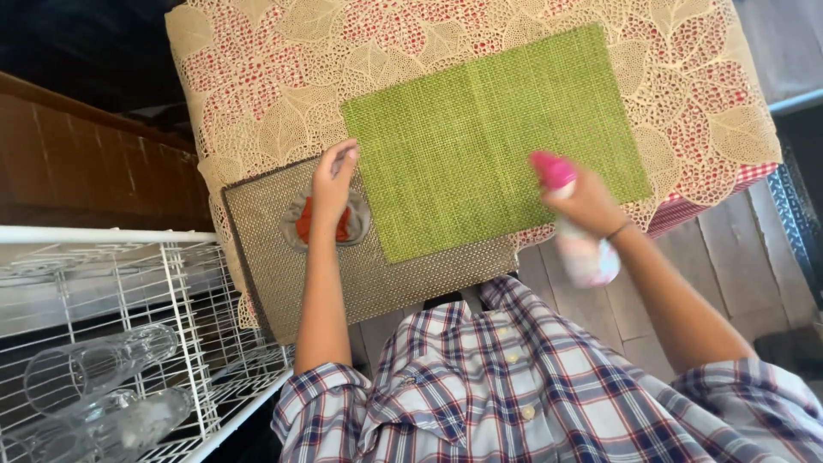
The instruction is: The recorder is cleaning and organizing several placemats on a table using a spray bottle and a cloth.
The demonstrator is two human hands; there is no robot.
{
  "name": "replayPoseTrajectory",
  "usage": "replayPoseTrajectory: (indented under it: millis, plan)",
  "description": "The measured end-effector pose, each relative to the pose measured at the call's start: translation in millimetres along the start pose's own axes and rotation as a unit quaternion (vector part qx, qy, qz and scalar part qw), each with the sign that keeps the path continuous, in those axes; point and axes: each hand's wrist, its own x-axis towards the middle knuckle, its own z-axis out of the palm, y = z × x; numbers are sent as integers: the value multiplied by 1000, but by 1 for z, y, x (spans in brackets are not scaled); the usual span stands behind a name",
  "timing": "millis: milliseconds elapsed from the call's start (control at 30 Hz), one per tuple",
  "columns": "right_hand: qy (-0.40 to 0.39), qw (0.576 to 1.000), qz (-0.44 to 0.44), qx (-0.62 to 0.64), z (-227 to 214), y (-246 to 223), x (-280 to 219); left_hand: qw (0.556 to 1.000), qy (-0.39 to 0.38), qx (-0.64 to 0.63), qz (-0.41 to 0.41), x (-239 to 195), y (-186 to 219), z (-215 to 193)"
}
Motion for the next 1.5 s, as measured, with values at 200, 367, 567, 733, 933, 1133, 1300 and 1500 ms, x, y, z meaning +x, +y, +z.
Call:
replayPoseTrajectory:
  millis: [200, 367, 567, 733, 933, 1133, 1300, 1500]
  plan:
    - [-147, 986, -53, -62, 111, -60, -34, 1000, 10, -28, -10, -3, -5, -15]
    - [-90, 994, -8, -67, 94, -7, -63, 998, 37, -3, -53, -14, -11, -26]
    - [103, 977, 131, -136, 0, 70, -103, 996, 42, -37, -71, -22, -26, -37]
    - [128, 966, 141, -174, -5, 71, -97, 992, 76, -28, -98, -20, -22, -41]
    - [72, 991, -61, -95, 67, -6, -43, 992, 78, -25, -91, -19, -23, -47]
    - [-16, 996, -64, -53, 78, -83, 7, 987, 100, -66, -106, -32, -4, -65]
    - [24, 968, -247, 31, 38, -168, 90, 977, 128, -125, -114, -57, 4, -88]
    - [71, 928, -354, 86, 98, -181, 269, 974, 166, -119, -95, -107, 25, -113]
